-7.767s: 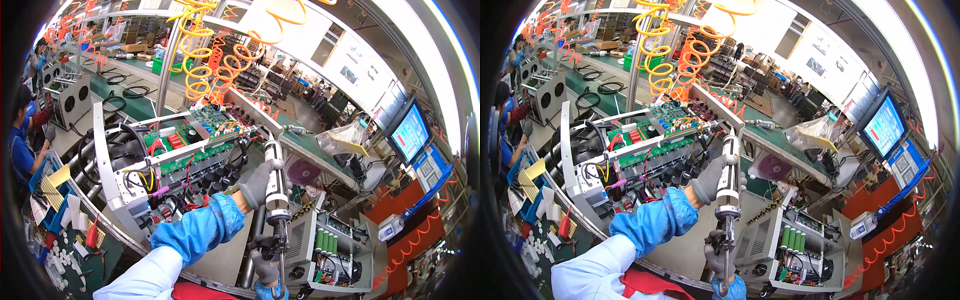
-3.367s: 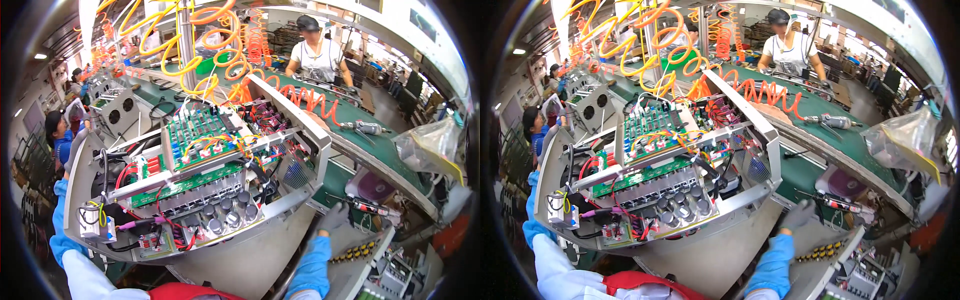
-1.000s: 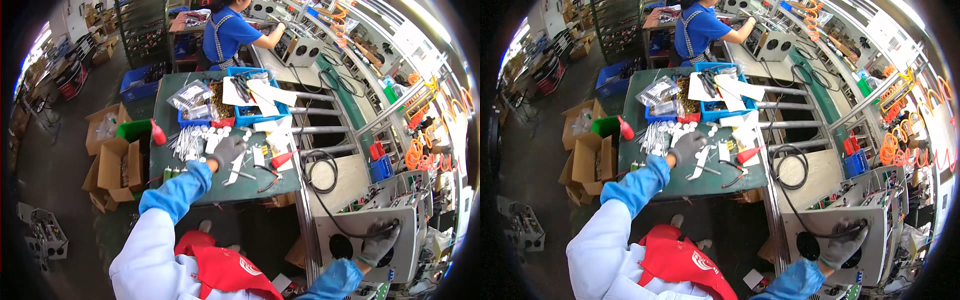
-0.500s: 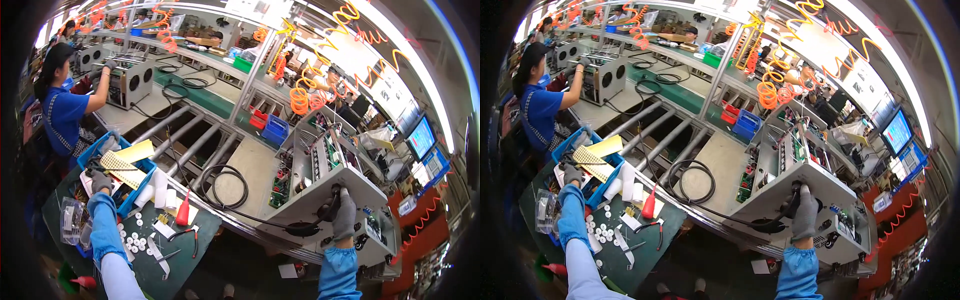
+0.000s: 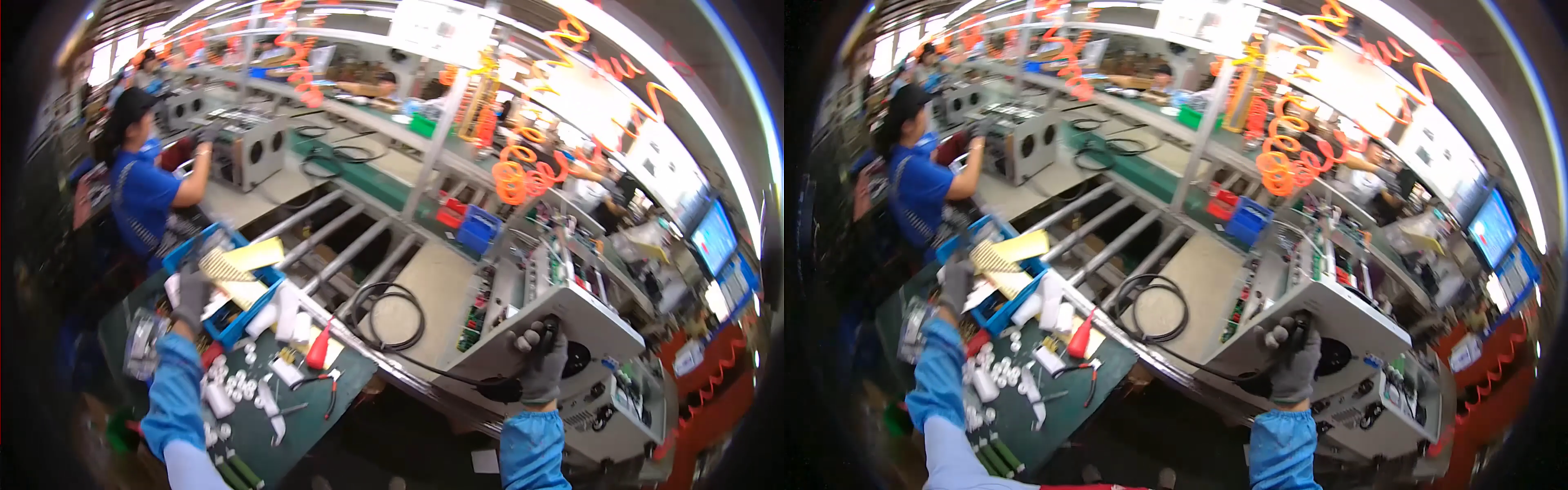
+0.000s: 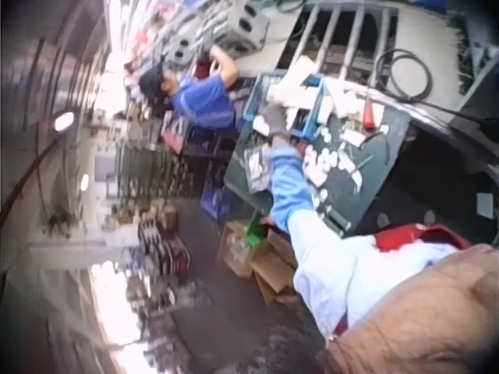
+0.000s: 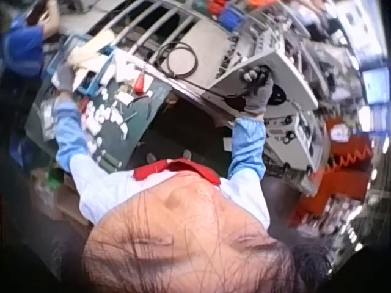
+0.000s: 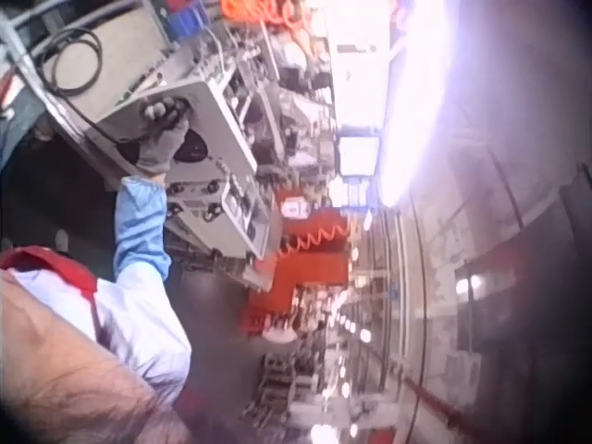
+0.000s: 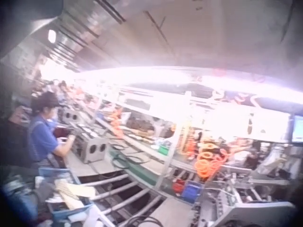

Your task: Apply sealant, wire components, and attach labels to an inverter housing on an assembly line.

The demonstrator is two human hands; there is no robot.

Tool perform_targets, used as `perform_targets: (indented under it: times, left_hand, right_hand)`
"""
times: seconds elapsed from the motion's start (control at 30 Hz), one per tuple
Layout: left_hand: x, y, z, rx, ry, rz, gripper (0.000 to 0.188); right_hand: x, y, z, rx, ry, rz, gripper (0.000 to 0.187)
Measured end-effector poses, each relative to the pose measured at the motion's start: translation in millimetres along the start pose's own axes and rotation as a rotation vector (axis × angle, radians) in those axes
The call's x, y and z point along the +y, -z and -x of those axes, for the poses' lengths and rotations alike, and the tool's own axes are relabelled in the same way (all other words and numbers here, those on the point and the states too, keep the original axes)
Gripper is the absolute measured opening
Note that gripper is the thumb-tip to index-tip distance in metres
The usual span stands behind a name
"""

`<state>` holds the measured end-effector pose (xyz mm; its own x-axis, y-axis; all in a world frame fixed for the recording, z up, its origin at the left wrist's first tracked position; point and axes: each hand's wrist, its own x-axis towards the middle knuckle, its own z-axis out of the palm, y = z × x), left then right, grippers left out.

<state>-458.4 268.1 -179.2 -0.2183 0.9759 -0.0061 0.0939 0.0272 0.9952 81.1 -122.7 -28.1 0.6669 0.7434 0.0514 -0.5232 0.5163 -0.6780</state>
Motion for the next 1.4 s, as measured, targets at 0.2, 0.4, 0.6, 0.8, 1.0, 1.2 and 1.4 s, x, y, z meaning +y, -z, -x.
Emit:
perform_targets:
  times: [0.2,0.4,0.6,0.8,1.0,1.2,1.4]
  left_hand:
    - [189.0,-129.0,228.1,-0.534,-0.058,0.208,0.028]
    - [249.6,-252.3,386.5,-0.691,-0.168,0.218,0.021]
    - [250.0,-343.8,486.1,-0.483,-0.478,0.008,0.029]
    - [218.7,-400.6,536.8,-0.135,-0.518,-0.093,0.031]
    - [184.6,-426.7,545.5,-0.034,-0.572,-0.198,0.027]
    - [149.7,-445.1,563.5,0.123,-0.663,-0.271,0.028]
    - [154.4,-438.5,556.5,0.063,-0.489,-0.382,0.046]
  right_hand:
    - [-43.8,-16.0,13.3,0.155,0.071,0.646,0.029]
    - [-41.5,-14.8,14.0,-0.12,-0.122,0.288,0.039]
    - [-128.6,41.3,40.8,-0.531,0.267,1.05,0.032]
    - [-226.7,54.2,29.1,-0.365,1.169,1.162,0.026]
    - [-236.8,58.2,9.9,-0.427,1.185,1.711,0.042]
    - [-232.0,58.5,7.8,-0.385,1.278,1.729,0.036]
    - [-232.5,58.0,6.2,-0.37,1.32,1.73,0.033]
